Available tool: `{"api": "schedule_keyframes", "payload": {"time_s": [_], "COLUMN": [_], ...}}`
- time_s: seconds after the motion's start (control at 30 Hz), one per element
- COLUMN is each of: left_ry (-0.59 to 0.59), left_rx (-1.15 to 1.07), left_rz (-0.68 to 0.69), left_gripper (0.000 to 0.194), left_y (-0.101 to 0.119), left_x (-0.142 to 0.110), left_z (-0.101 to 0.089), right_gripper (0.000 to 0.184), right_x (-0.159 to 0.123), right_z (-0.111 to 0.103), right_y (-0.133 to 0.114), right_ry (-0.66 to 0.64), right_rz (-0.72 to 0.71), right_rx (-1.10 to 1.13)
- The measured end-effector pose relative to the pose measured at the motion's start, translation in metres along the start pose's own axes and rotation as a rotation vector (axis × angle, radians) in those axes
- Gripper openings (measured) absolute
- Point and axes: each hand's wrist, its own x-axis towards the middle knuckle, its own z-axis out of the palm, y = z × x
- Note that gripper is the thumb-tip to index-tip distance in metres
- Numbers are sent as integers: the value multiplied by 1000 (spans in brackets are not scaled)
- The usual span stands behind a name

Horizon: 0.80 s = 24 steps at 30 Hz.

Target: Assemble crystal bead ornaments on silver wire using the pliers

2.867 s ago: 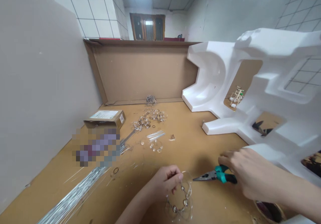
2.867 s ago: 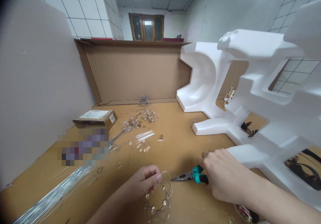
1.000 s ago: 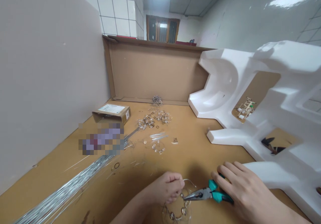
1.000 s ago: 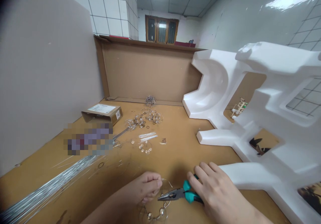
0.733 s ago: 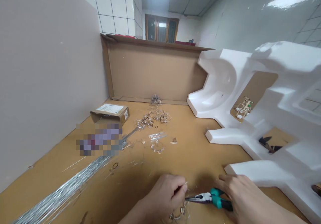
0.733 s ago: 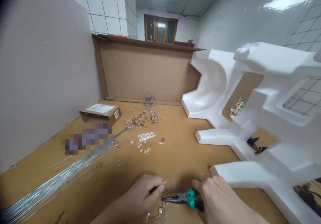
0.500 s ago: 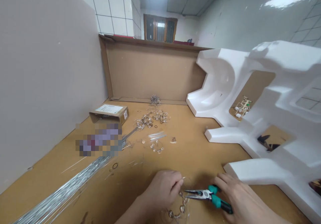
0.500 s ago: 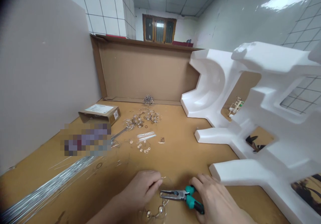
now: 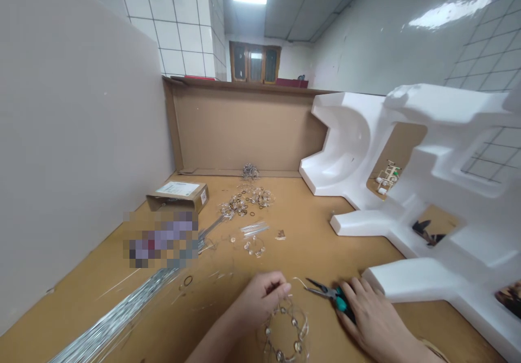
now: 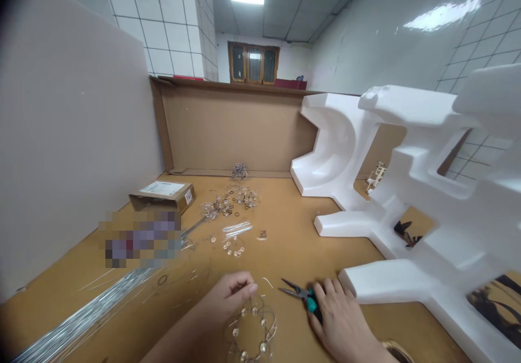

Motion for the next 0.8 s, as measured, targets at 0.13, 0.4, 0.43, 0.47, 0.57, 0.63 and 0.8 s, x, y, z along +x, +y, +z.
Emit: {"api": "schedule_keyframes", "payload": {"time_s": [0.13,0.4,0.43,0.47,0.57,0.63,0.8], "left_ry": [35,16,4,-5,5,27,95], "left_rx": [38,474,526,578,705,751,752], "left_rz": [5,227,254,277,316,319,278], "left_gripper": [25,18,18,18,19,20,18], "left_y": [0,13,15,17,19,16,0], "left_x": [2,4,4,4,4,3,2], "left_z": [-6,-9,-10,-10,-12,-12,-7], "right_gripper": [29,30,29,28,25,24,28], "right_x": [-2,38,46,52,65,68,69], "right_z": [1,-41,-45,-47,-43,-34,-13], "right_y": [1,-20,-26,-32,-47,-54,-62], "right_ry": [-7,-152,-149,-163,-238,-283,-333], "right_rz": [-2,108,119,120,187,268,326], "right_rx": [52,744,844,924,1147,1305,1472]}}
